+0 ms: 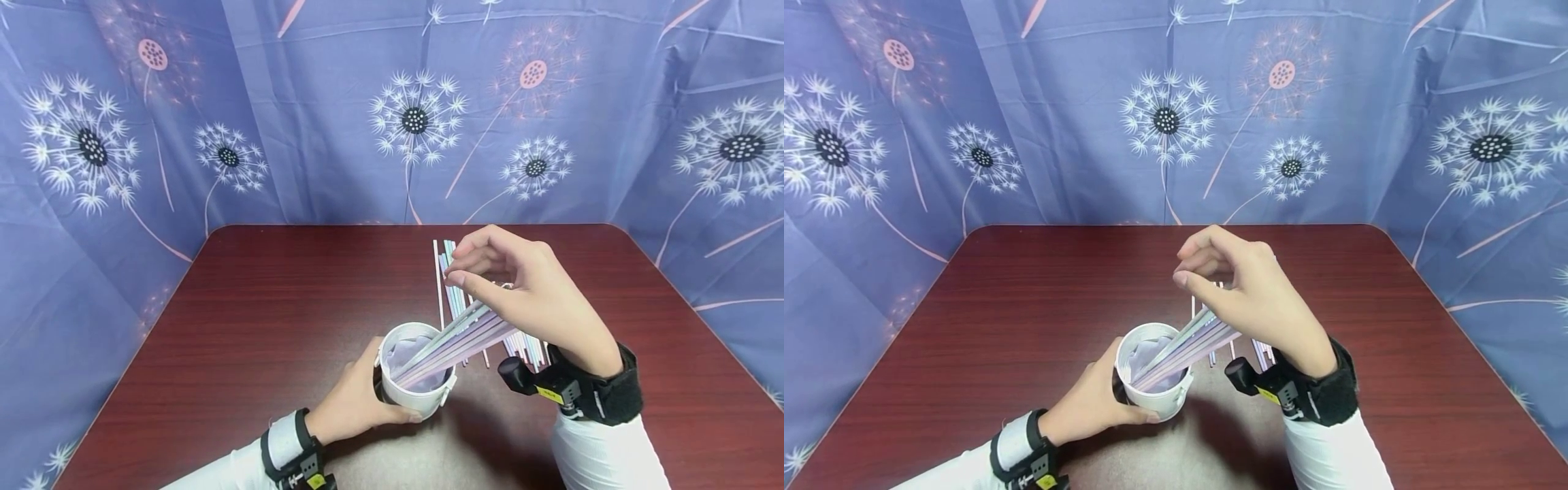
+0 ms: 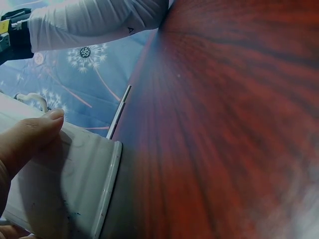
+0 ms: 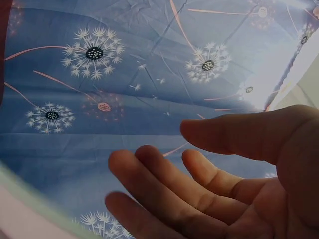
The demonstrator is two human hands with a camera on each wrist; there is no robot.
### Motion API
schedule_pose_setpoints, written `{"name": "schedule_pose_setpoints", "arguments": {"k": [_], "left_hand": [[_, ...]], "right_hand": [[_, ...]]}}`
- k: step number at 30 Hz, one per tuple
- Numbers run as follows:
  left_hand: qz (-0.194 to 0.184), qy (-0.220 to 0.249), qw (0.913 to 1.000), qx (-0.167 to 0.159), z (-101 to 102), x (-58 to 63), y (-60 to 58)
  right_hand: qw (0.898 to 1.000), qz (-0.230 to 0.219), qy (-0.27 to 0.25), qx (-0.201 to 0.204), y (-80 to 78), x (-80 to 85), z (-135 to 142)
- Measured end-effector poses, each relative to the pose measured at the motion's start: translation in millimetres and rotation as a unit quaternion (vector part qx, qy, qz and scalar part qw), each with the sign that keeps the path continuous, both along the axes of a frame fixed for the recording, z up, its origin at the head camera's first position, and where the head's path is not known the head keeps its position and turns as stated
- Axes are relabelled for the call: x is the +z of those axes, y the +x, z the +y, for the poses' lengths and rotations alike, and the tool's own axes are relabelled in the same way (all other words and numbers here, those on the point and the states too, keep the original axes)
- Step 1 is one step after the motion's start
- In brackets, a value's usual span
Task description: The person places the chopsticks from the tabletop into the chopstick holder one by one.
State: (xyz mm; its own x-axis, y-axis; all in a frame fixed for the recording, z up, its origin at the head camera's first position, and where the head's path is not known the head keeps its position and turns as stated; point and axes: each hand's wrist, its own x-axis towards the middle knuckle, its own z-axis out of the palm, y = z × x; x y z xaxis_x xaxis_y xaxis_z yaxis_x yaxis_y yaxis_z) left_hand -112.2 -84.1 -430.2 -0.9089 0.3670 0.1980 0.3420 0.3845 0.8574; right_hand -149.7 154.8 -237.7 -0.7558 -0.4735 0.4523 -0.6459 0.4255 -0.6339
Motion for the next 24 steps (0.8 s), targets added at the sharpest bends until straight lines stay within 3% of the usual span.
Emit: {"name": "schedule_pose_setpoints", "arguments": {"k": [12, 19, 24], "left_hand": [[0.001, 0.004, 1.0, -0.004, 1, 0.7, -0.4], [-0.005, 0.003, 1.0, -0.002, 0, 1.0, 0.0], [-0.011, 0.007, 0.9999, 0.0, 0, 2.4, 0.5]], "right_hand": [[0.998, 0.009, -0.038, -0.058, 2.7, 8.7, 18], [0.987, -0.016, -0.038, -0.158, -13.2, 6.9, 42], [0.964, 0.02, 0.036, -0.264, -41.1, -6.5, 63]]}}
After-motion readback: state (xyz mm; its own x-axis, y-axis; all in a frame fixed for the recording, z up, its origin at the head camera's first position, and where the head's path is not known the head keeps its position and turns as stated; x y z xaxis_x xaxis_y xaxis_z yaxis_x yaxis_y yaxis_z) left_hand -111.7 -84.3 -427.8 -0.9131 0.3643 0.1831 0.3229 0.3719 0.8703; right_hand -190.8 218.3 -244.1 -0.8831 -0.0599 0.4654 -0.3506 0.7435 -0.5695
